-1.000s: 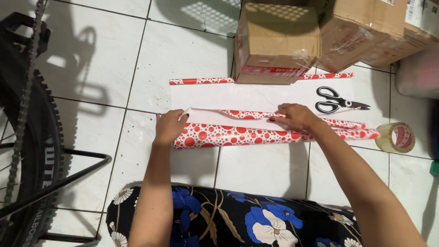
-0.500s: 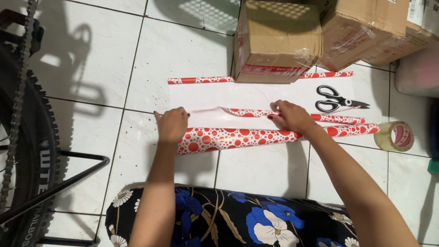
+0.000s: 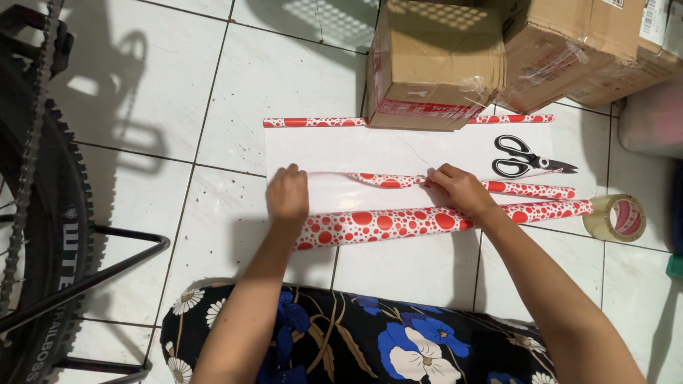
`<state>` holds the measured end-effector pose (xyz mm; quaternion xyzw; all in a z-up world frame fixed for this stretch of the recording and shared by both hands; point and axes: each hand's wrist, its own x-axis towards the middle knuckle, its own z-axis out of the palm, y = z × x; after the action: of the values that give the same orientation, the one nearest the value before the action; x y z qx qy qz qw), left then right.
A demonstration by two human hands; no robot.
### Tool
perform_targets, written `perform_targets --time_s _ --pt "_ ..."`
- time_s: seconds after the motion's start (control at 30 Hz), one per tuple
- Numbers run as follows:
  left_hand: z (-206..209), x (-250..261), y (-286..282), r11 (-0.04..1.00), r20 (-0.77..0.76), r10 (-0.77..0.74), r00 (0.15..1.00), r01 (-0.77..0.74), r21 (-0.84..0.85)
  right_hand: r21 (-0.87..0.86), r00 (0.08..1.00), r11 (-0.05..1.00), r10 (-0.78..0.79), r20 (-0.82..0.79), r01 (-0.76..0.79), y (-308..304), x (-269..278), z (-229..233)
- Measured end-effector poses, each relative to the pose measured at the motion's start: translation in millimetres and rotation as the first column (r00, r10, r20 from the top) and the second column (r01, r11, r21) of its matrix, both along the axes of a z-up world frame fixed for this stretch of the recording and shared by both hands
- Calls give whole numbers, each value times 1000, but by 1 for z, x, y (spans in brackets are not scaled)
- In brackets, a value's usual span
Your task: The person prepares a sheet of red and white polka dot wrapping paper by taping two strips together. They then place a small cardboard box onto the paper and begin to fold the paper around the box.
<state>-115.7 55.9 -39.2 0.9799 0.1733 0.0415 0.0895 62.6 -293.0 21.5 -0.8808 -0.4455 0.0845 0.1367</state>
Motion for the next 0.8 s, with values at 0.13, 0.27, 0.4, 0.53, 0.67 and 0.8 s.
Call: perform_targets --time_s 0.13,0.27,0.4,0.53,0.67,0.8 --pt "-4 -14 -16 998 87 -66 994 65 18 77 999 996 -43 10 42 13 -4 3" --pt "10 -18 -32 946 -123 -66 990 23 -324 55 975 998 -55 217 44 21 -4 2" --pt "31 -19 -38 957 -391 -118 913 -1 -291 120 928 962 -267 259 243 23 -27 -13" --pt "37 -20 -38 959 -383 -119 916 7 -284 124 918 941 -336 212 316 26 -58 -35" --pt "36 -20 -36 962 -395 -131 910 19 -273 214 935 919 -350 53 331 33 -95 -44" --pt "32 -18 -36 959 -429 -135 893 9 -284 -74 914 911 -401 65 405 38 -103 -38"
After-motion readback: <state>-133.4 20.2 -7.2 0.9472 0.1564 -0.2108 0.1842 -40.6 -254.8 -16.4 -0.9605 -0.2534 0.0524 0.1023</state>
